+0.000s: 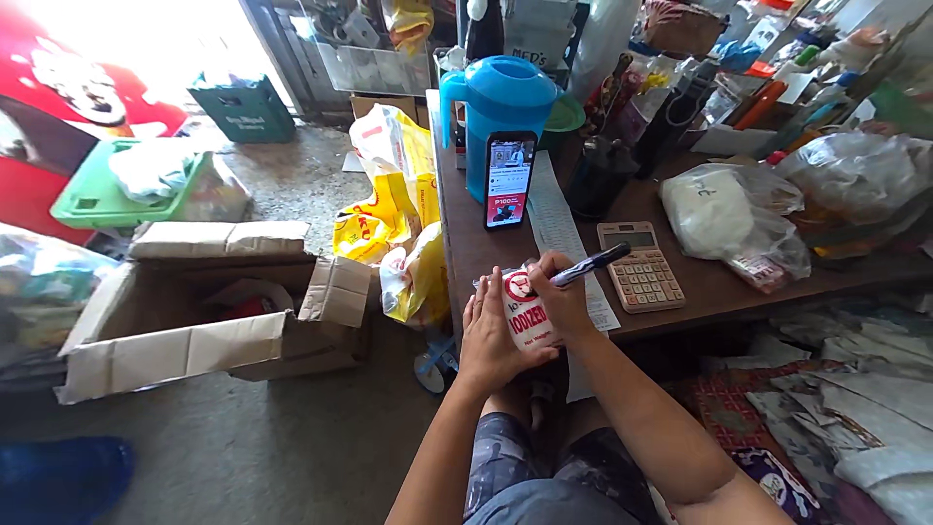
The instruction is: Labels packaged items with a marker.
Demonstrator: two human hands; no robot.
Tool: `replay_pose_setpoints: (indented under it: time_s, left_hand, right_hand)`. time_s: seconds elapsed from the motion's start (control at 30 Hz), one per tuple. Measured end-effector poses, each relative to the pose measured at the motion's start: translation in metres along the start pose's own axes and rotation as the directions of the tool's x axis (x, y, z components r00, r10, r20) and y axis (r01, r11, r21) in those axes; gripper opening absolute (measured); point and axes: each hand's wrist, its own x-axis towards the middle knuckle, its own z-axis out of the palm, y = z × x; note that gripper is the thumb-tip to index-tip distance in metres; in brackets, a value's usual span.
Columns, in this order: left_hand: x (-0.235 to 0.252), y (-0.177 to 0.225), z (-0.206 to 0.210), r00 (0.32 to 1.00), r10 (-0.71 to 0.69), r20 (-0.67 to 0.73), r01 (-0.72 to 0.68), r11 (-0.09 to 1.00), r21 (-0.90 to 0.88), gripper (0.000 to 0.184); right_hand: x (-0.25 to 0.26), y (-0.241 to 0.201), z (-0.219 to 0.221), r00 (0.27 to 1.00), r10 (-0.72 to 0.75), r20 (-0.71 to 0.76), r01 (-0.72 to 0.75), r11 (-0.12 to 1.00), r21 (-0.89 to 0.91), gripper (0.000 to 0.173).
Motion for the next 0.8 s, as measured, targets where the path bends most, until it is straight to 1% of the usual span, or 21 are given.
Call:
replay_pose_setpoints:
  time_s: [0.07, 0.13, 0.2, 0.23, 0.27, 0.3, 0.33, 0.37, 0.4, 0.43, 0.47, 0.5, 0.53, 0.57, 0.6, 0.67, 0.7, 0.77, 0.8]
  left_hand:
    - [0.000, 0.000, -0.001, 1.000, 0.021, -0.015, -0.021, 1.000, 0.003, 0.139]
    - [0.000, -0.004, -0.001, 0.996, 0.044, -0.077, -0.048, 0.998, -0.049, 0.136]
    - [0.000, -0.007, -0.002, 0.994, 0.057, -0.089, -0.068, 0.990, -0.125, 0.132]
    - [0.000, -0.007, -0.002, 0.994, 0.069, -0.079, -0.080, 0.986, -0.148, 0.131]
    - [0.001, -0.007, -0.002, 0.995, 0.075, -0.071, -0.084, 0.986, -0.145, 0.129]
    - [0.000, -0.006, -0.002, 0.996, 0.070, -0.061, -0.077, 0.989, -0.124, 0.127]
    - [0.000, -0.006, -0.002, 0.996, 0.066, -0.060, -0.071, 0.994, -0.082, 0.126]
    - [0.001, -0.005, -0.002, 0.996, 0.061, -0.064, -0.063, 0.997, -0.041, 0.124]
    - [0.001, -0.004, -0.002, 0.996, 0.058, -0.069, -0.059, 0.998, -0.008, 0.121]
    - [0.001, -0.005, -0.002, 0.995, 0.062, -0.076, -0.062, 0.998, 0.012, 0.119]
    - [0.001, -0.008, 0.000, 0.995, 0.067, -0.076, -0.065, 0.998, 0.023, 0.117]
    - [0.000, -0.013, 0.002, 0.995, 0.064, -0.074, -0.062, 0.997, 0.036, 0.117]
    - [0.000, -0.018, 0.004, 0.996, 0.060, -0.073, -0.056, 0.997, 0.054, 0.116]
    - [0.000, -0.021, 0.005, 0.996, 0.057, -0.073, -0.052, 0.997, 0.064, 0.115]
    - [-0.001, -0.022, 0.005, 0.997, 0.047, -0.067, -0.043, 0.997, 0.063, 0.113]
    - [-0.003, -0.023, 0.005, 0.998, 0.036, -0.053, -0.034, 0.998, 0.046, 0.110]
    - [-0.003, -0.024, 0.004, 0.998, 0.041, -0.054, -0.039, 0.999, 0.028, 0.107]
    - [-0.004, -0.025, 0.003, 0.998, 0.033, -0.056, -0.033, 0.999, -0.004, 0.103]
    - [-0.005, -0.026, 0.003, 0.998, 0.030, -0.057, -0.031, 0.999, -0.015, 0.102]
  right_hand:
    - [-0.006, -0.002, -0.011, 0.995, 0.002, -0.100, 0.012, 0.991, 0.134, 0.018]
    - [-0.022, -0.009, -0.035, 0.992, 0.020, -0.124, 0.000, 0.987, 0.160, 0.017]
    - [-0.049, -0.021, -0.074, 0.993, 0.017, -0.120, 0.001, 0.989, 0.148, 0.023]
    - [-0.065, -0.028, -0.099, 0.991, 0.011, -0.132, 0.002, 0.995, 0.099, 0.025]
    - [-0.083, -0.034, -0.127, 0.988, 0.017, -0.155, -0.017, 1.000, 0.000, 0.026]
    - [-0.105, -0.040, -0.159, 0.982, 0.044, -0.182, -0.068, 0.989, -0.130, 0.028]
    - [-0.128, -0.047, -0.191, 0.973, 0.077, -0.217, -0.134, 0.956, -0.262, 0.031]
    - [-0.152, -0.053, -0.221, 0.957, 0.104, -0.270, -0.207, 0.898, -0.387, 0.033]
    - [-0.173, -0.063, -0.248, 0.938, 0.127, -0.324, -0.287, 0.808, -0.515, 0.032]
    - [-0.196, -0.070, -0.272, 0.912, 0.148, -0.382, -0.372, 0.689, -0.622, 0.031]
    - [-0.218, -0.074, -0.293, 0.881, 0.172, -0.440, -0.458, 0.537, -0.708, 0.029]
    - [-0.240, -0.078, -0.311, 0.836, 0.227, -0.500, -0.549, 0.385, -0.742, 0.030]
    - [-0.261, -0.080, -0.325, 0.768, 0.313, -0.559, -0.636, 0.265, -0.725, 0.032]
    - [-0.279, -0.080, -0.333, 0.702, 0.387, -0.598, -0.692, 0.171, -0.701, 0.034]
    - [-0.296, -0.078, -0.337, 0.650, 0.441, -0.619, -0.719, 0.095, -0.688, 0.033]
    - [-0.321, -0.076, -0.331, 0.575, 0.549, -0.606, -0.732, 0.014, -0.681, 0.032]
    - [-0.329, -0.074, -0.322, 0.544, 0.609, -0.577, -0.729, 0.002, -0.685, 0.033]
    - [-0.341, -0.067, -0.303, 0.513, 0.703, -0.493, -0.703, 0.014, -0.711, 0.033]
    - [-0.346, -0.061, -0.293, 0.513, 0.735, -0.443, -0.683, 0.038, -0.729, 0.032]
